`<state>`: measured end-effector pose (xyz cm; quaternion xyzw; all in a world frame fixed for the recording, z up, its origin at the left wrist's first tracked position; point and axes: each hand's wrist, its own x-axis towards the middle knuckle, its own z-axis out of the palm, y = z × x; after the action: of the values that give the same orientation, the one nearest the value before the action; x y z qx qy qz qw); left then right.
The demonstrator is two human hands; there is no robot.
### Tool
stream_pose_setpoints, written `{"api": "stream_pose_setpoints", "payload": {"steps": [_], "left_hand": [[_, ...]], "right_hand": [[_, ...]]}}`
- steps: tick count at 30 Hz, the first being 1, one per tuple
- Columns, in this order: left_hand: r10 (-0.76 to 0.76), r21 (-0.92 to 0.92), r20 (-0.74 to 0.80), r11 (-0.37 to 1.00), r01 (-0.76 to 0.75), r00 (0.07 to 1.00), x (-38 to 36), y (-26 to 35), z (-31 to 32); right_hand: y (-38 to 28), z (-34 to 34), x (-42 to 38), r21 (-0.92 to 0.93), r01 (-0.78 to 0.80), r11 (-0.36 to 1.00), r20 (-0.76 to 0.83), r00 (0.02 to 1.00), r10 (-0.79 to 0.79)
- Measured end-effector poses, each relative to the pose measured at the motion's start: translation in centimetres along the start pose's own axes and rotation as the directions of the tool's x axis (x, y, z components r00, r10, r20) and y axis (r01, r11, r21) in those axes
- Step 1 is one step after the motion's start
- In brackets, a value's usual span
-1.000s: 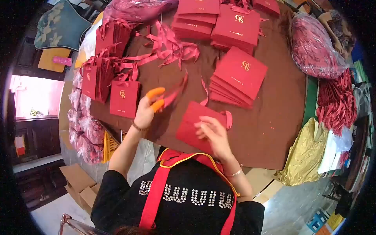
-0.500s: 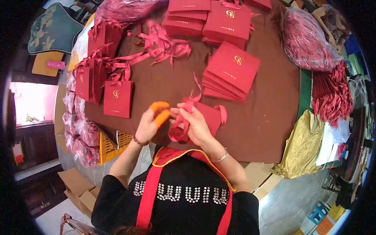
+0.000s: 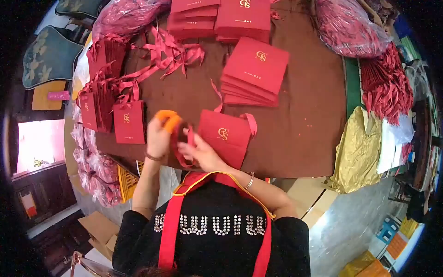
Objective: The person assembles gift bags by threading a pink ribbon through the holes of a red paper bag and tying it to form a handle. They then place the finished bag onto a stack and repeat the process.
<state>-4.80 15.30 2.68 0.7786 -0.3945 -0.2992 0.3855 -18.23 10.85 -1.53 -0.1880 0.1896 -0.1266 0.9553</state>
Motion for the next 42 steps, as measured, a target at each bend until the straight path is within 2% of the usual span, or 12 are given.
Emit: {"api": "stream_pose_setpoints", "payload": {"steps": [4,5,9,11,13,17,21,30,32,35,39,42], "left_hand": [[-0.071,-0.510,-0.297,0.855,-0.095,0.952,1.3,-2.6,-2.8],[-0.093,-0.659,-0.347,0.732,-0.173,0.933,1.5,-2.5,-3.8],[0.057,-0.493,-0.615,0.751,-0.440,0.787,2.6,-1.3,-7.5],[0.130,-0.365,-0.592,0.837,-0.408,0.796,2.5,-0.5,-7.0],[0.295,0.073,-0.440,0.953,-0.294,0.848,2.4,0.9,-4.6],[0.350,0.101,-0.009,0.932,-0.347,0.937,1.7,-0.2,1.9],[0.261,0.027,0.024,0.965,-0.262,0.965,0.4,-2.0,4.0],[0.228,0.132,0.068,0.963,-0.235,0.971,-1.5,-0.1,2.0],[0.272,0.122,0.063,0.953,-0.278,0.960,-1.7,0.7,1.5],[0.307,0.095,0.056,0.946,-0.311,0.950,-1.7,0.9,1.4],[0.267,0.163,0.093,0.946,-0.280,0.959,-2.3,2.4,1.9],[0.331,0.090,0.048,0.938,-0.334,0.942,-1.3,-1.5,3.7]], "right_hand": [[1.3,-0.9,-0.7,-0.595,-0.058,0.801,0.155,0.970,0.186],[1.2,-1.6,-1.2,-0.923,0.130,0.362,0.191,0.972,0.139],[-3.6,-0.2,-1.9,-0.922,0.343,-0.179,0.378,0.898,-0.225],[-5.7,-0.4,-1.7,-0.909,0.160,-0.386,0.351,0.792,-0.500],[-6.7,-1.8,-0.9,-0.860,0.072,-0.505,0.396,0.718,-0.573],[-7.7,0.2,-1.2,-0.653,-0.274,-0.706,0.092,0.897,-0.432],[-5.0,-3.8,-0.2,-0.765,-0.099,-0.636,0.340,0.777,-0.530],[-6.1,-1.6,-3.3,-0.860,0.089,-0.502,0.332,0.844,-0.420],[-7.8,-0.6,-3.9,-0.959,0.036,-0.282,0.086,0.982,-0.166],[-7.6,-2.8,-3.7,-0.970,0.157,-0.187,0.205,0.939,-0.276],[-8.2,-1.8,-4.0,-1.000,0.029,-0.006,0.029,0.980,-0.195],[-7.5,-3.1,-3.8,-0.987,0.095,-0.129,0.128,0.952,-0.277]]}}
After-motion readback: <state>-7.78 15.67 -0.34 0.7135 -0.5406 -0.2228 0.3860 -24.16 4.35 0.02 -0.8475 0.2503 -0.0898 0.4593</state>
